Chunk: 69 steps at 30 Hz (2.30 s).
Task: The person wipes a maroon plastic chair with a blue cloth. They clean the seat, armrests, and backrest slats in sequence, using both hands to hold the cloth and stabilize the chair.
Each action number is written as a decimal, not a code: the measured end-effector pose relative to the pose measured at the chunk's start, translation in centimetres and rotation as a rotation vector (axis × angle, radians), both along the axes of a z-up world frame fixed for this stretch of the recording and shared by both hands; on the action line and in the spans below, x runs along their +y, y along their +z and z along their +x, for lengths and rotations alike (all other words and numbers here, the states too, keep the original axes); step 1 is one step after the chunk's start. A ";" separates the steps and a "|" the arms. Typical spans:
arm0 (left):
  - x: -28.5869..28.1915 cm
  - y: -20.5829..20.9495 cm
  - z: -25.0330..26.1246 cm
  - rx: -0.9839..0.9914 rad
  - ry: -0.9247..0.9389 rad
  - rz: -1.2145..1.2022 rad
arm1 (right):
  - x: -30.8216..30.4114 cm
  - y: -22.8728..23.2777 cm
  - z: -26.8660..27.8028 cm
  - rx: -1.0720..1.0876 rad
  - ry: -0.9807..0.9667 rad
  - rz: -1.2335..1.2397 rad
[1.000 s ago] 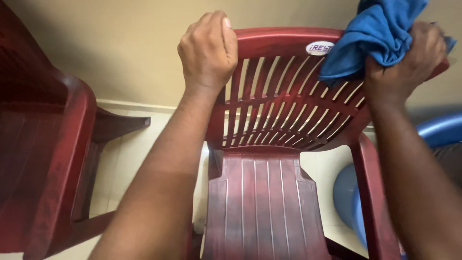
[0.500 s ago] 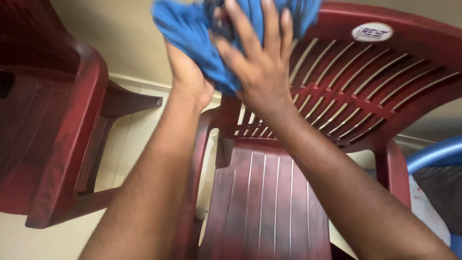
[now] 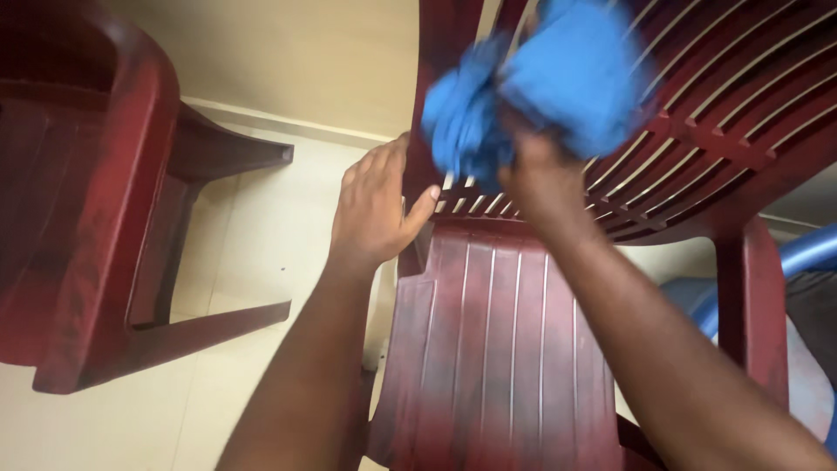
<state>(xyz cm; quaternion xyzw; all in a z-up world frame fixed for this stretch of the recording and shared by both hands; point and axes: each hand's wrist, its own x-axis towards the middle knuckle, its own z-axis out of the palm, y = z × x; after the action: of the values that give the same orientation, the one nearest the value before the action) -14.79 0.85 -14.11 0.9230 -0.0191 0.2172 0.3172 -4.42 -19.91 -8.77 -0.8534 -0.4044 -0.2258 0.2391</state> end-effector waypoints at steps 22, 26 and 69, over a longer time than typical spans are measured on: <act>-3.4 -2.0 -1.0 0.240 0.239 0.484 | -18.2 -18.9 -28.0 0.980 -0.051 -0.772; -9.7 -6.6 -8.0 0.222 0.153 0.461 | -19.1 -20.8 -21.1 0.685 -0.544 -0.563; -12.3 -18.4 -19.5 0.389 0.047 0.510 | -21.1 -23.3 -24.3 0.399 -0.372 -0.344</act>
<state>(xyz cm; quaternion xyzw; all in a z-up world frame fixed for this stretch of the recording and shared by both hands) -34.25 -11.42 -32.52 0.9971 0.0094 0.0322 0.0681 -28.74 -41.04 -32.06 -0.9680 -0.2190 -0.0221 0.1207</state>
